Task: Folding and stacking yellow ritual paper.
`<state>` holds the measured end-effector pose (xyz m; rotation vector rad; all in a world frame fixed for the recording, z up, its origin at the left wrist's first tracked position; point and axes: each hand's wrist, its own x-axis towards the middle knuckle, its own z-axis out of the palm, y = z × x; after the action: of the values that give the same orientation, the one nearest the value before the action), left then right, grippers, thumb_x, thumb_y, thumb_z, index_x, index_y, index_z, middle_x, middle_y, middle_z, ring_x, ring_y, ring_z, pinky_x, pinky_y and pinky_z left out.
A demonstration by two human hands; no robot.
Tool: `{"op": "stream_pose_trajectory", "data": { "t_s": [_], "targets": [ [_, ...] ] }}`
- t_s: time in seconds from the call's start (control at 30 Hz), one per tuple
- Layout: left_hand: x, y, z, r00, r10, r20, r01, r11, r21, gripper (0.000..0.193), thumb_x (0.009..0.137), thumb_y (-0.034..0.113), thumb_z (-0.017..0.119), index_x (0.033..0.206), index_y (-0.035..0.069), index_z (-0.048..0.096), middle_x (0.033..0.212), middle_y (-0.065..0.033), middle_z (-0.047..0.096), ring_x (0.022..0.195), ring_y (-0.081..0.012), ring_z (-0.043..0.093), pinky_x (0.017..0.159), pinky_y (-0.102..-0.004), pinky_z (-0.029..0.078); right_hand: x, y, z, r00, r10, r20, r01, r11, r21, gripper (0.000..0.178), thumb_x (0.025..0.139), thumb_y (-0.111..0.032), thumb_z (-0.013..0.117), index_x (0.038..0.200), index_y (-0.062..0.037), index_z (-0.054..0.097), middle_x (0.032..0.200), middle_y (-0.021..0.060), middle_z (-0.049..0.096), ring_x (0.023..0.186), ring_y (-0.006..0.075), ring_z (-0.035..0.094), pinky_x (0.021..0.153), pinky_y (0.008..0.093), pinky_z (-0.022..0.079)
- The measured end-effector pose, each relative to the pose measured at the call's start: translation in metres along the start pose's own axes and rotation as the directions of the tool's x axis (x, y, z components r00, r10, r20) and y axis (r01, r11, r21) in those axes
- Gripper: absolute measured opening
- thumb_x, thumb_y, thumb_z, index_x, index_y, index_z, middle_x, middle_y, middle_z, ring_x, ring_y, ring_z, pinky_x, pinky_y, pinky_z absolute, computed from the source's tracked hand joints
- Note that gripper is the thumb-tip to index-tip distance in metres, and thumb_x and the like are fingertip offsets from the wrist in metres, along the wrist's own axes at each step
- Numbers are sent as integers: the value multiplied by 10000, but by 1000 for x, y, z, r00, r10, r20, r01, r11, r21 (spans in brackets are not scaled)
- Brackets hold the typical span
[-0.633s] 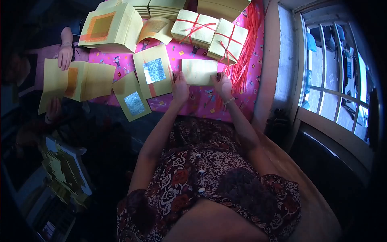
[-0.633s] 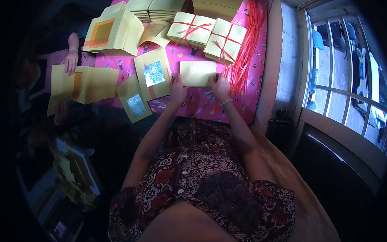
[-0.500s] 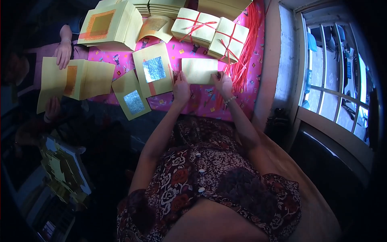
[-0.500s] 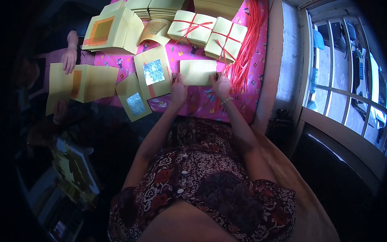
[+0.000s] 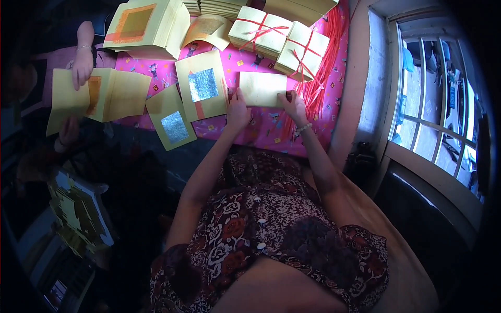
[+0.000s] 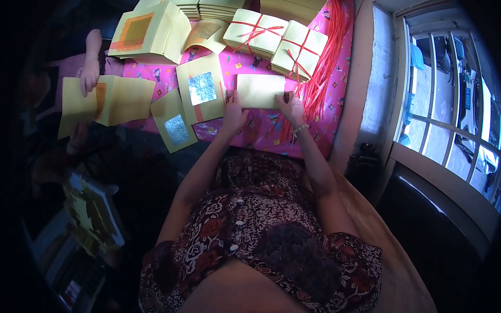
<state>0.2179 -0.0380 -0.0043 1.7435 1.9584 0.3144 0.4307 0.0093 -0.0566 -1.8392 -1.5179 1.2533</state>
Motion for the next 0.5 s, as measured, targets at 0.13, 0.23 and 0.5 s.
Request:
{"op": "stream_pose_trajectory", "data": {
  "t_s": [0.13,0.23,0.5],
  "targets": [
    [-5,0,-16,999,25,23,-23,997,-75,867,759,125,686,1410,-119,169,1292,-349,427,1191,-439,457,983,-439,416,6,0,-7,988,109,111,-123,984,129,524,842,-457,630,1044,24,589,929,165,678,836,252,670,743,368,519],
    [-17,-4,-28,958,184,-221,-204,977,-69,814,761,112,683,1412,-73,231,1279,-314,446,1192,-421,456,980,-436,417,4,-5,-17,977,157,142,-171,981,91,587,859,-513,587,1071,35,576,931,177,675,822,246,670,732,359,525],
    [-56,-83,-100,964,162,-209,-181,981,-72,492,703,112,733,1156,59,548,1116,-146,553,1062,-350,522,905,-416,453,-59,-106,-25,877,-459,-143,412,871,-268,242,826,-200,669,982,-44,570,882,115,579,800,269,604,689,364,500]
  ]
}}
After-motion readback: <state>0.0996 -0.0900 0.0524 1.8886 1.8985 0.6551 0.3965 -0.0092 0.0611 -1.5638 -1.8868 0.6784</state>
